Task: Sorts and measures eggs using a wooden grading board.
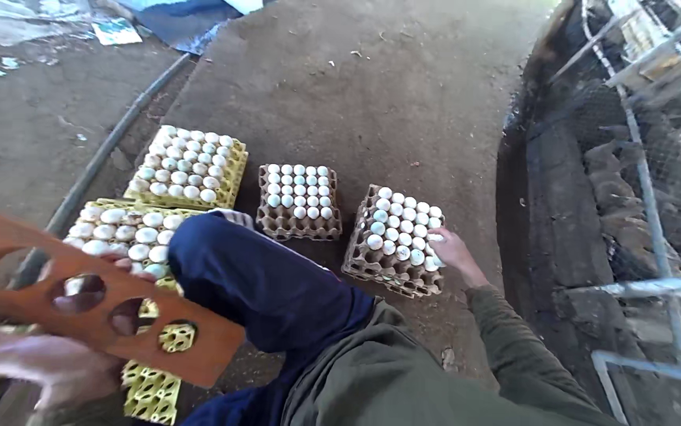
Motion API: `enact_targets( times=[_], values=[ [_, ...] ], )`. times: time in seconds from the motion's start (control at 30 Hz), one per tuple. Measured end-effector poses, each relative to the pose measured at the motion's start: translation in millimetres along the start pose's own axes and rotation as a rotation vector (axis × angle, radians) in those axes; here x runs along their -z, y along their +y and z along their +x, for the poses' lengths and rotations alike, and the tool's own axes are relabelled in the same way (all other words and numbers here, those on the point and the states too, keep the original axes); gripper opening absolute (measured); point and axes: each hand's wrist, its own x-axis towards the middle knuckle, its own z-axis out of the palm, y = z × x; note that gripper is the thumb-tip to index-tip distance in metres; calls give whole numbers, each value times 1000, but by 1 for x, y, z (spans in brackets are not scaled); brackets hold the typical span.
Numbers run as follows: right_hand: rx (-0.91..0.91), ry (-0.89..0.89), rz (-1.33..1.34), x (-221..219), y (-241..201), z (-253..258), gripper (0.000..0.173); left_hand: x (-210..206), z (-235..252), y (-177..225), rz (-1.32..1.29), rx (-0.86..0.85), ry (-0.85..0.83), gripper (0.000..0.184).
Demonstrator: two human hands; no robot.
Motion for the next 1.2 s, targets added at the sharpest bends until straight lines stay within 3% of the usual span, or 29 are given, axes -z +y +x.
enact_targets(
  times=[0.07, 0.13, 0.2, 0.3, 0.37, 0.47, 0.53, 0.67, 1.03, 1.2],
  values=[
    [230, -28, 183, 1, -59, -19, 50, -28, -8, 9, -23, 7, 65, 106],
    [474, -172, 422, -12, -128, -46, 65, -56, -12, 11, -62, 29, 162, 104],
    [694, -366, 520, -33, -193, -77, 63, -66, -14, 7, -147, 68, 211, 99],
    [1072, -560, 281, -71, -276, -118, 52, -65, -16, 0, -185, 93, 203, 96],
    [1304, -576, 81, -96, -318, -140, 49, -67, -19, -2, -190, 98, 221, 94],
    [1422, -575, -208, -122, -362, -170, 55, -70, -24, -3, -148, 98, 317, 90],
    [1384, -558, -364, -133, -380, -186, 59, -70, -26, -1, -156, 89, 335, 88],
    [1438, -478, -451, -150, -392, -197, 45, -67, -30, 1, -149, 55, 327, 84],
    [1617, -380, -85, -169, -380, -174, 41, -67, -27, 4, -189, 32, 275, 84],
    [1585, -427, -109, -169, -380, -167, 44, -67, -25, 1, -104, -48, 229, 79]
  ],
)
